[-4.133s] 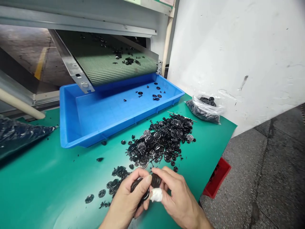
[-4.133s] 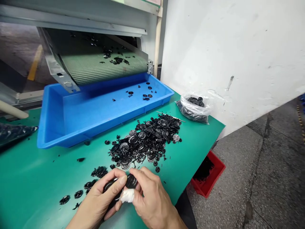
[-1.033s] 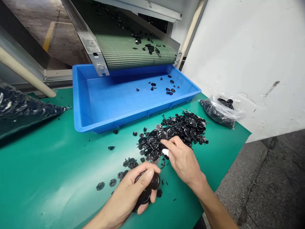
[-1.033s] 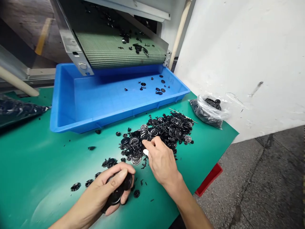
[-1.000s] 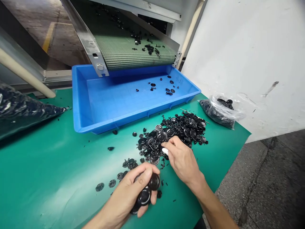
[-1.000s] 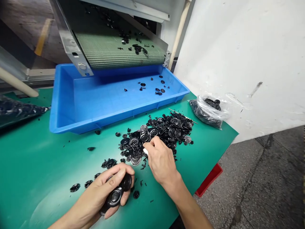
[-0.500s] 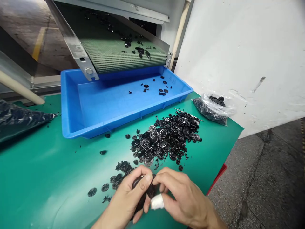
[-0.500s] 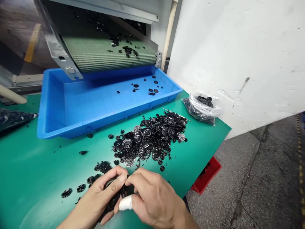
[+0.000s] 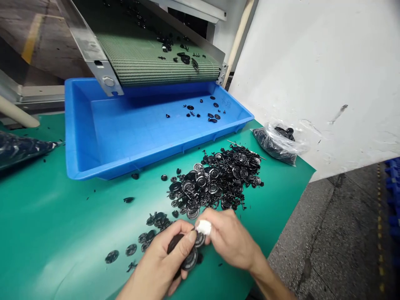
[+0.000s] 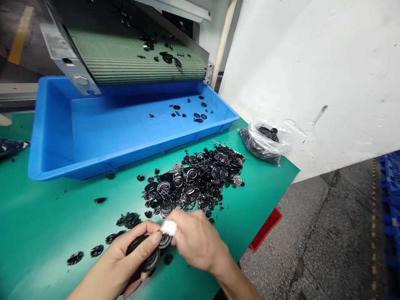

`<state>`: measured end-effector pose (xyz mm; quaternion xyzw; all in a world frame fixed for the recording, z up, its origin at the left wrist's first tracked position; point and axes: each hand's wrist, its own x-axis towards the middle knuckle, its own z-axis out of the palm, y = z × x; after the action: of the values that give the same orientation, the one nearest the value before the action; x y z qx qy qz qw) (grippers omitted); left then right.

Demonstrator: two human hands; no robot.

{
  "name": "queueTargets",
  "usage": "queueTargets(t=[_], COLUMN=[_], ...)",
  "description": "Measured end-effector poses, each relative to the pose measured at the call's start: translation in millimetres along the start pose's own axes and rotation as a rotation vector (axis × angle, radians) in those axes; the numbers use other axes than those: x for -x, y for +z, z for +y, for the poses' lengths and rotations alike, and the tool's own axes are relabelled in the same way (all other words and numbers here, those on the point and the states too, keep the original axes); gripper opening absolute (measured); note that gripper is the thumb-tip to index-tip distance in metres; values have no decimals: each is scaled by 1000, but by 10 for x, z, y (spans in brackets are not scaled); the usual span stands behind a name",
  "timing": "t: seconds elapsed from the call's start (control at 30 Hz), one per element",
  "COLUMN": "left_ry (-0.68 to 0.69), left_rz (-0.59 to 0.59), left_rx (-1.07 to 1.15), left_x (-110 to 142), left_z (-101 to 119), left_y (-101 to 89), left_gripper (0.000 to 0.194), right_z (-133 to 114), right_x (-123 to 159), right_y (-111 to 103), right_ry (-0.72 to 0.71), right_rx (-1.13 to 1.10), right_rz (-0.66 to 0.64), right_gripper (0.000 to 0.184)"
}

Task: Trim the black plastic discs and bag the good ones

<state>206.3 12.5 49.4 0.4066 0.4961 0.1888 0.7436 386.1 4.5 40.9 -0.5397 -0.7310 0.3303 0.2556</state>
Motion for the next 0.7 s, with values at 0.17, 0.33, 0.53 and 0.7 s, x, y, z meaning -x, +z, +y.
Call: queueTargets(t=[0.17, 0.33, 0.53, 0.7], left_ry=[-37, -68, -39, 27], left_rz=[-32, -49, -193, -209], left_rx=[246, 561, 639, 544], left_x=[-28, -72, -110, -133], left_z=[39, 13, -3, -41], left_y=[-78, -104, -104, -33], left_gripper=[34, 33, 21, 29], right_z=[56, 94, 177, 149], right_x=[-437, -696, -361, -10], right_y=[-375, -478, -457, -255], right_ry=[37, 148, -90, -201], right_rx=[564, 820, 278, -96], right_rz=[188, 64, 267, 335], right_gripper=[21, 21, 25, 29])
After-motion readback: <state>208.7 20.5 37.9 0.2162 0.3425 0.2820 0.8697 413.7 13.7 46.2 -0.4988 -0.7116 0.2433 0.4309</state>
